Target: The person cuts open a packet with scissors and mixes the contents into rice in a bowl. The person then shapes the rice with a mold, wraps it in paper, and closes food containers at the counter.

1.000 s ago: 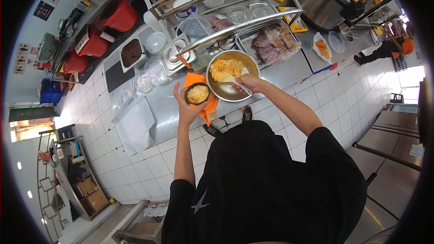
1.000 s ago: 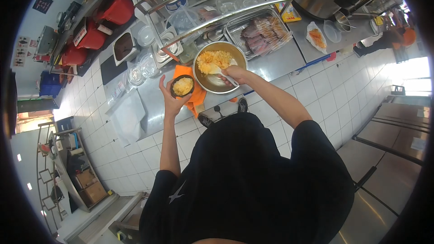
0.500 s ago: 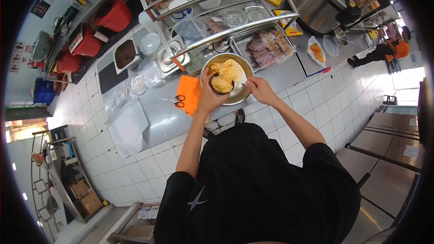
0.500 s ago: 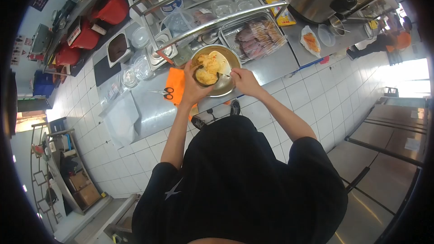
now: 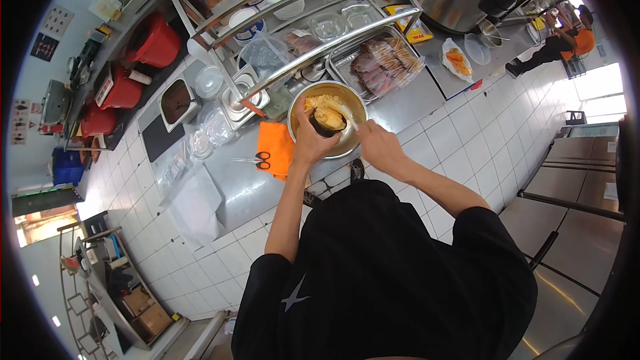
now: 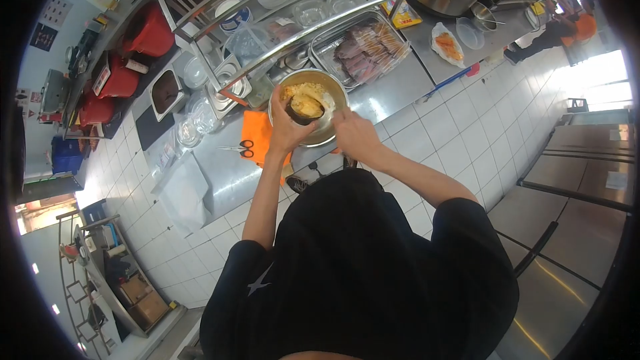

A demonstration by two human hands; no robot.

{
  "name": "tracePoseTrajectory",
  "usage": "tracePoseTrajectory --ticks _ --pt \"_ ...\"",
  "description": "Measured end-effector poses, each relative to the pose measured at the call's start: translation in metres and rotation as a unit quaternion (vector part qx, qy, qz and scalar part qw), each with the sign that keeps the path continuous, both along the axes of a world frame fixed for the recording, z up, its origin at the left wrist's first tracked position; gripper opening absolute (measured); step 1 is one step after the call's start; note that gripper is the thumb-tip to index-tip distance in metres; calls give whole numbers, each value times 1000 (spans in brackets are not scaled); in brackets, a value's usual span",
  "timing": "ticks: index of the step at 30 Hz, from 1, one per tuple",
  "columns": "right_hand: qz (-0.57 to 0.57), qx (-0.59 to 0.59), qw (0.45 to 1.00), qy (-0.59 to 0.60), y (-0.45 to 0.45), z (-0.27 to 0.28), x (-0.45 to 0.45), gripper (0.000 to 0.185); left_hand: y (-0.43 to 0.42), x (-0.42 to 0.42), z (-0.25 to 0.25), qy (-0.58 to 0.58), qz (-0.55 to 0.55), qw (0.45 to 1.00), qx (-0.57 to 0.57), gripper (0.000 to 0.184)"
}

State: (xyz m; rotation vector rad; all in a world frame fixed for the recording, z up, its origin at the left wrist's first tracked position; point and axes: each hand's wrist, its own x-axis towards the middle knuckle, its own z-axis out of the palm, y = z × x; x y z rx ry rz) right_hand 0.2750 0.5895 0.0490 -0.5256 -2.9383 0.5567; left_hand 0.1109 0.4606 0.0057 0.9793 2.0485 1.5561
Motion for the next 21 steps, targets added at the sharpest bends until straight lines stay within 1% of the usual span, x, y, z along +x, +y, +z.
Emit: tracePoseTrajectory --ticks 2,3,5,6,9,12,13,15,16,18,19,21 --pt "-30 -22 999 -39 19 11 -4 34 0 -1 -9 -7 7 1000 10 123" --pt "-120 -115 985 -46 26 17 -8 34 0 -4 -12 -15 10 1000 11 123" --pt "-81 -244 966 41 32 -1 -10 37 -1 -5 -18 -15 12 1000 9 123" --pt "-62 -307 946 86 33 -12 -10 39 -2 -5 -17 -6 10 1000 5 122" --pt "-79 -204 975 -25 5 -34 -10 42 -1 -2 -16 24 3 1000 -1 121" --pt "-108 -207 969 -79 -9 -35 -11 44 -5 -1 -16 78 -6 997 -5 118" --pt "-101 -194 972 -87 -13 -35 -11 44 -6 -1 -17 100 -10 995 -6 117" --pt "-89 -168 977 -102 -19 -34 -10 43 -12 -3 -22 101 -33 994 -29 116" --pt "-52 -155 983 -86 -15 -30 -9 43 -13 -4 -25 102 -43 993 -40 115" --pt "25 -131 990 -53 -5 -20 -7 43 -17 -2 -34 127 -49 990 -26 114" --pt "3 -172 984 -56 3 -21 -7 43 -22 -3 -39 141 -53 988 -21 113" --pt "-43 -247 966 -61 26 -24 -14 45 -27 -5 -50 115 -55 992 -6 112"
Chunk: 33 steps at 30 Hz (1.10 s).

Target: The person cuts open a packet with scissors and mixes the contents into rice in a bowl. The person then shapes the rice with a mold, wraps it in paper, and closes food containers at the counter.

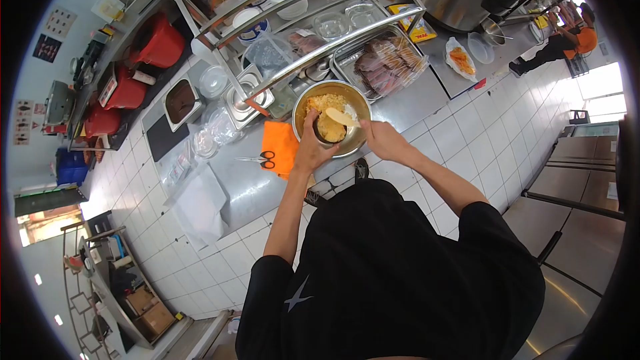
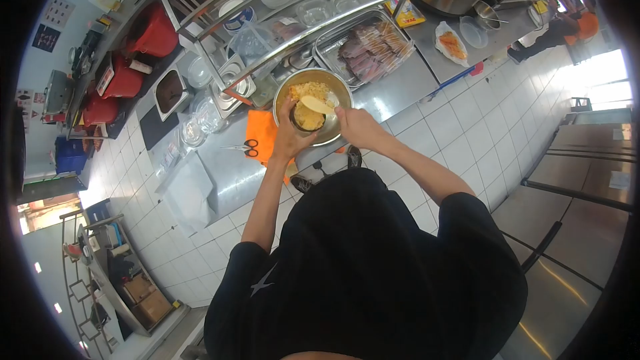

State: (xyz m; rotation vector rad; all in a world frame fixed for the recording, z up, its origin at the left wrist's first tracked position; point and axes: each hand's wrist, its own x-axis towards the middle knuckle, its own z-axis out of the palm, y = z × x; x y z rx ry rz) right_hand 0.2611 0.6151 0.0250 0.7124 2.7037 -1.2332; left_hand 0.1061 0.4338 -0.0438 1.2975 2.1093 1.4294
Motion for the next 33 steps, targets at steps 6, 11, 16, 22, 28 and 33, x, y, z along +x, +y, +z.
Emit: tracePoseTrajectory --ticks 6,11,16,22,28,33 --pt "21 84 996 -24 -21 -14 -8 57 4 0 5 18 12 1000 7 110" --pt "-72 -71 994 48 -21 -24 -3 58 13 8 11 33 66 997 24 107" --pt "-133 -55 988 62 -42 -28 0 60 23 23 12 75 132 988 14 104" --pt "-105 -70 992 10 -59 -28 -15 57 25 29 4 117 89 989 24 102" --pt "-54 66 995 -55 -62 18 -30 46 29 28 10 -56 164 984 44 102" --pt "5 115 991 66 -23 -4 -26 39 5 15 9 -58 225 971 60 110"
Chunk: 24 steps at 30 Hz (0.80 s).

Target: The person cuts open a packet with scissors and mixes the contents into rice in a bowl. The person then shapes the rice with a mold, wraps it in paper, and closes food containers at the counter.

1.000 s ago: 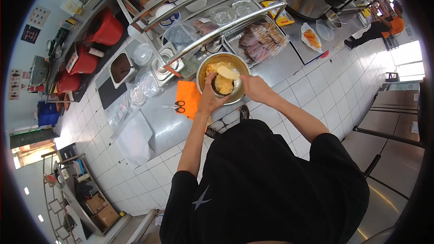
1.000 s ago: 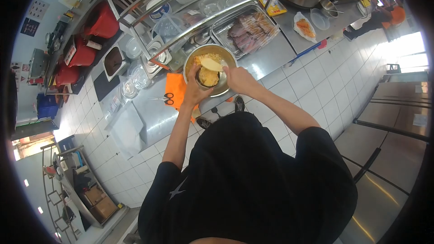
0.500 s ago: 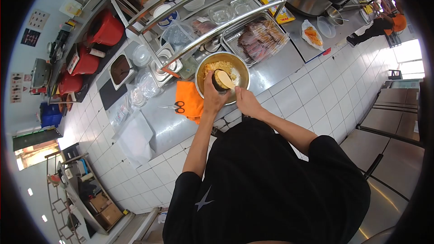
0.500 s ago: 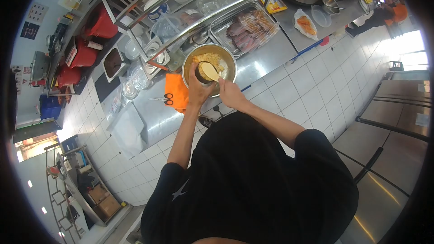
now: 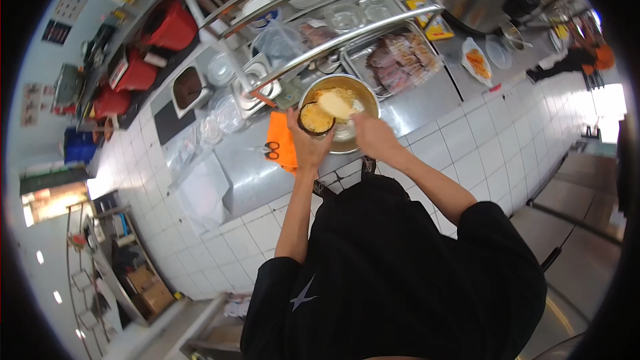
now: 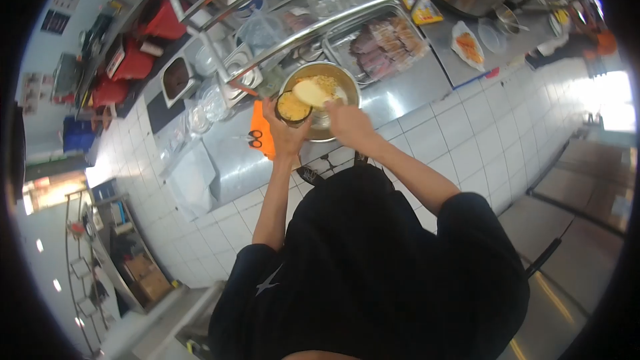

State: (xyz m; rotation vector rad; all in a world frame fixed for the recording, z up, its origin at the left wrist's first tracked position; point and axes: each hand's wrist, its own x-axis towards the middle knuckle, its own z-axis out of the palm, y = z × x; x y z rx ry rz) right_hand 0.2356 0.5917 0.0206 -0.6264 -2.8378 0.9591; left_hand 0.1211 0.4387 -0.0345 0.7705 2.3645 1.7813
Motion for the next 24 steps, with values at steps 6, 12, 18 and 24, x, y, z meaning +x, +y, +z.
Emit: tracePoseTrajectory --ticks 6,12,18,24 --pt "30 237 963 -122 40 -26 9 46 -63 5 31 46 24 998 -31 118" --pt "-15 -760 650 -5 -93 12 -32 62 -125 20 61 69 -19 995 74 113" --pt "16 -906 422 10 -241 -27 -80 60 -268 -31 73 53 -88 993 -63 108" --pt "-101 -847 520 42 -351 -72 -152 57 -507 -114 -49 -89 288 903 -308 60"
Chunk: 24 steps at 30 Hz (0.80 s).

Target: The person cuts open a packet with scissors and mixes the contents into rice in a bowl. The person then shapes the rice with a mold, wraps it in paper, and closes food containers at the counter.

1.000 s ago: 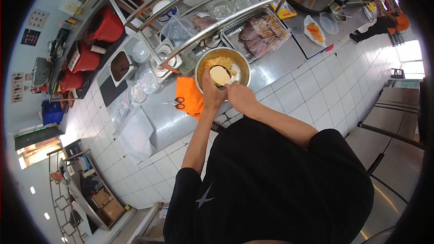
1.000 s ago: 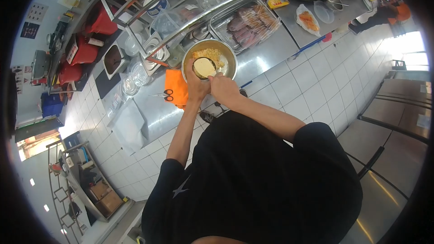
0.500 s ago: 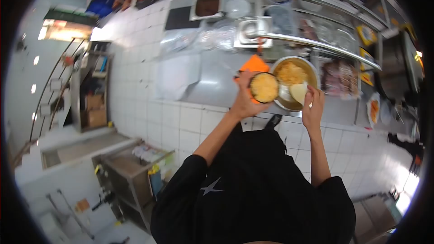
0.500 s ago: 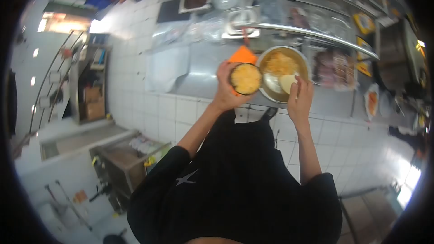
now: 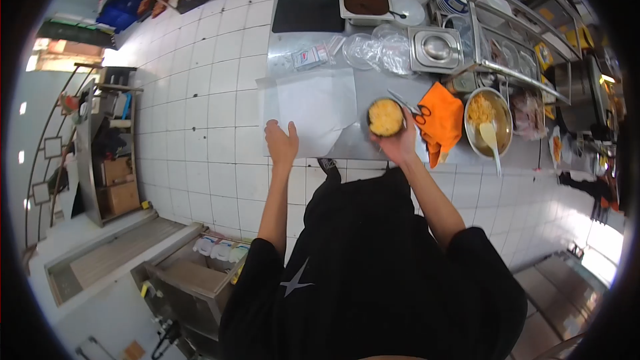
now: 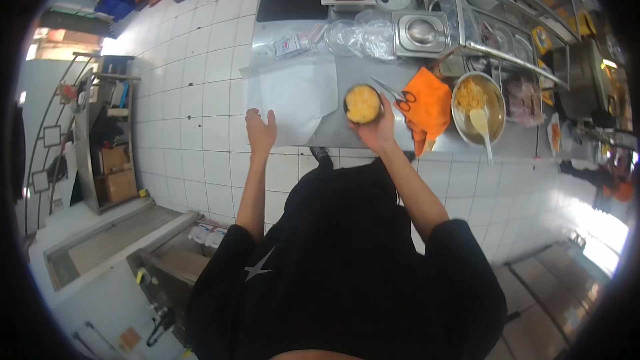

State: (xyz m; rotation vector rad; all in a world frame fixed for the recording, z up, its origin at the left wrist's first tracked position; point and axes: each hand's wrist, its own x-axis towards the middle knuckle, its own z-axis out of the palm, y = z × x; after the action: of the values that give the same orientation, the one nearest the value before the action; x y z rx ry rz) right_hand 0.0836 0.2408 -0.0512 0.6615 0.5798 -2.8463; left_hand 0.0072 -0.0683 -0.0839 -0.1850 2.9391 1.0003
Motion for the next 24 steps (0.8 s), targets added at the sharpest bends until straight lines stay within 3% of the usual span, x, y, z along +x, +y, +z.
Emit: tracePoseTrajectory --ticks 3,4,5,6,8,11,16,19,22,24 --pt "-61 263 960 82 -50 6 -50 49 -16 -5 -14 -52 -22 998 -21 58" --pt "-19 403 908 114 -61 11 -60 48 -16 -1 -17 -69 -32 997 -28 58" --pt "25 531 835 144 -73 16 -72 49 -15 -1 -21 -43 -30 998 -33 58" --pt "-21 674 692 258 -89 9 -86 50 -15 -2 -24 -17 -27 999 -40 57" --pt "55 839 446 308 -113 -2 -96 57 -16 0 -24 -4 -27 998 -53 56" --pt "129 880 344 301 -131 -44 -94 61 -18 -3 -19 -34 -32 997 -58 57" --pt "145 889 347 261 -138 -48 -96 65 -12 10 -18 -148 31 986 65 61" --pt "146 892 350 245 -141 -47 -94 64 -19 8 -29 -174 -24 979 104 65" --pt "146 890 360 240 -141 -46 -95 64 -12 15 -27 -149 -53 985 -66 68" --pt "147 882 375 243 -140 -47 -94 65 -11 19 -32 -53 -20 996 -69 69"
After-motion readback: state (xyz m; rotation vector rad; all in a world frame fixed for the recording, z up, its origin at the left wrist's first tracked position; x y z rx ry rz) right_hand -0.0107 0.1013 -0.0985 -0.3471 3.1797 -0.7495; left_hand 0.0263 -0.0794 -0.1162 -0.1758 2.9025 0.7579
